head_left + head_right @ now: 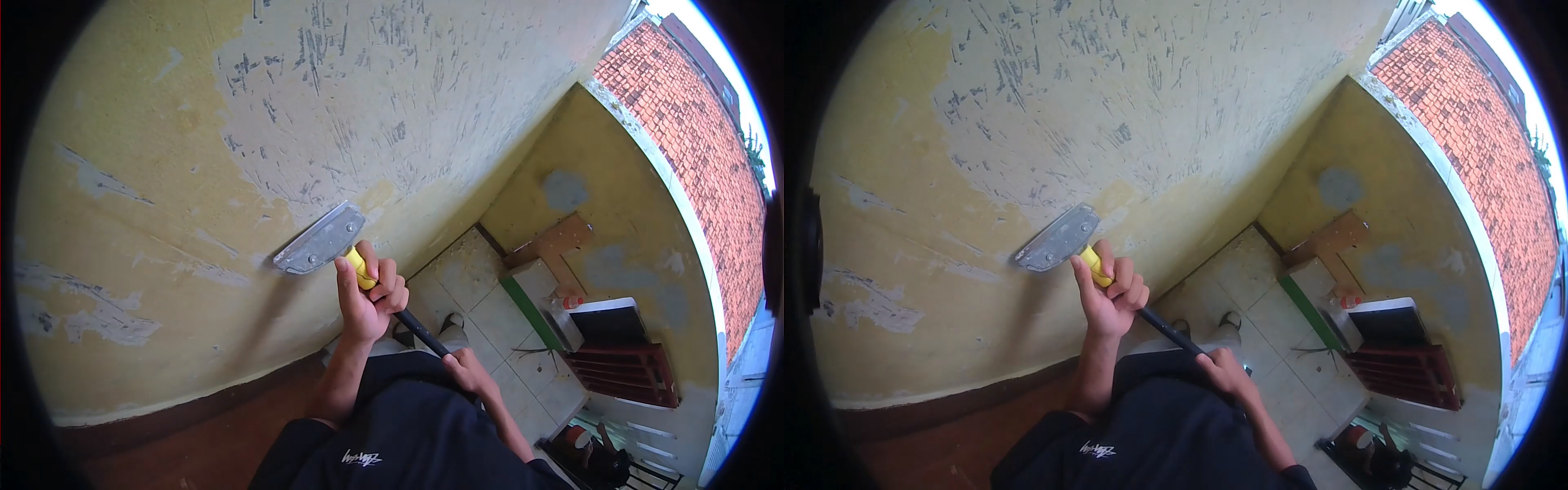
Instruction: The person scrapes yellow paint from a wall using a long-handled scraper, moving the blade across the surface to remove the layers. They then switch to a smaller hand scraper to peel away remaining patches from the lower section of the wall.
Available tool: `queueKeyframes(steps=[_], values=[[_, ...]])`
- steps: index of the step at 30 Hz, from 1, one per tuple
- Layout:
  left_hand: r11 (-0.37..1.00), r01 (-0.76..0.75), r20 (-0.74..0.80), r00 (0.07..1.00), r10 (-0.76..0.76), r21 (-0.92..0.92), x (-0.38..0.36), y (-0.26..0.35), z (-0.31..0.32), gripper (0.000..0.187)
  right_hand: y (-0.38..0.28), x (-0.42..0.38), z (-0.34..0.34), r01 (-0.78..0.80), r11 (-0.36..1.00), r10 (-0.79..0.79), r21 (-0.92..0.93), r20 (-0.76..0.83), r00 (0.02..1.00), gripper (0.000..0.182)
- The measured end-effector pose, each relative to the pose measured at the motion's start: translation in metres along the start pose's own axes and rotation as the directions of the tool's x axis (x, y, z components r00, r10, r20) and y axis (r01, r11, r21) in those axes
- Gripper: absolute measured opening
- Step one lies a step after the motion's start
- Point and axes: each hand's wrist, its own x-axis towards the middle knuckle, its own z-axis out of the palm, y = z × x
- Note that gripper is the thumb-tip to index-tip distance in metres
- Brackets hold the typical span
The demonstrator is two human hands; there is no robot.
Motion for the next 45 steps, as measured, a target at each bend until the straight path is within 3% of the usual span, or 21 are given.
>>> queueKeyframes(steps=[5, 11, 17, 22, 33, 45], values=[[0.992, -0.102, 0.087, 0.99, 0.108, -0.074, -0.002, 0.034, 0.022, 0.051, -0.036, -0.006, -0.012, 0.107, 0.992, -0.109, -0.072, -0.03, 0.994, 0.062], [0.974, -0.214, 0.195, 0.955, 0.225, -0.075, 0.003, 0.054, 0.026, 0.049, -0.071, 0.003, -0.025, 0.233, 0.972, -0.232, 0.01, -0.064, 0.971, 0.062], [0.99, -0.142, -0.016, 0.99, 0.142, 0.008, -0.007, 0.021, 0.005, 0.05, -0.024, 0.011, -0.005, 0.175, 0.984, -0.173, -0.031, 0.059, 0.983, 0.072], [0.995, -0.095, -0.094, 0.991, 0.094, -0.004, -0.01, 0.009, -0.004, 0.052, -0.027, -0.001, -0.006, 0.137, 0.991, -0.136, -0.006, 0.069, 0.988, 0.073], [0.997, -0.078, -0.068, 0.995, 0.077, -0.009, -0.005, -0.002, -0.008, 0.051, -0.012, 0.003, -0.001, 0.098, 0.995, -0.098, 0.012, 0.008, 0.995, 0.077], [0.997, -0.076, -0.082, 0.994, 0.078, 0.017, -0.004, -0.008, -0.012, 0.05, 0.006, 0.013, 0.003, 0.064, 0.998, -0.064, 0.001, 0.046, 0.997, 0.084]])
